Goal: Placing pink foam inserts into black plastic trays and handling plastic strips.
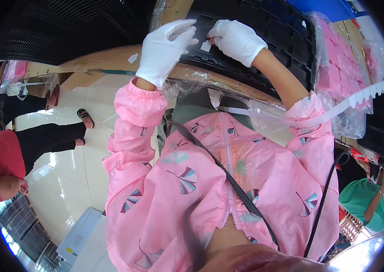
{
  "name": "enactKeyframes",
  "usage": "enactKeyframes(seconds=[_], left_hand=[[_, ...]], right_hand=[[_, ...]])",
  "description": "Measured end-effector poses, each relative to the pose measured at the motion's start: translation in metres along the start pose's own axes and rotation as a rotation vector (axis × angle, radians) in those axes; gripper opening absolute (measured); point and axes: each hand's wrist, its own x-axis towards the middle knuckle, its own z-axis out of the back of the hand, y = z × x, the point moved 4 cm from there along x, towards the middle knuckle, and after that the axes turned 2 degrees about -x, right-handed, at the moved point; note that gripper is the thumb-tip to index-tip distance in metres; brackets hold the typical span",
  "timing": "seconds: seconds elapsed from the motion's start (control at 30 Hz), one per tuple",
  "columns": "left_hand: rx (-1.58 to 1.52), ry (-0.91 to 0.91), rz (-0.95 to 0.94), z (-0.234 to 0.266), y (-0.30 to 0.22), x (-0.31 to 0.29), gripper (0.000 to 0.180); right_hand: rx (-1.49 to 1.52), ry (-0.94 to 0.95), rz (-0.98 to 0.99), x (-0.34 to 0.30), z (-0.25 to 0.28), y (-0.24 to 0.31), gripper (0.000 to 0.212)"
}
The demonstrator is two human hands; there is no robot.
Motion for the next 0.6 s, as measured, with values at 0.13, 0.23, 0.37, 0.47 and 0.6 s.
enactKeyframes(seconds=[0.13,0.23,0.37,0.47,0.6], left_hand=[[-0.029,-0.042,0.025,0.000,0.002,-0.006,0.032],[-0.068,-0.060,0.031,0.000,0.003,-0.011,0.031],[-0.120,-0.071,0.020,0.002,0.007,-0.016,0.030],[-0.136,-0.072,0.019,0.002,0.007,-0.017,0.030],[-0.150,-0.083,0.031,0.001,0.005,-0.020,0.030]], right_hand=[[-0.111,0.039,-0.050,0.004,-0.001,0.008,0.021],[-0.174,0.071,-0.093,0.004,-0.001,0.012,0.021],[-0.219,0.059,-0.082,0.003,-0.001,0.018,0.019],[-0.249,0.030,-0.070,0.002,-0.002,0.018,0.018],[-0.261,-0.139,-0.020,-0.007,-0.005,0.014,0.018]])
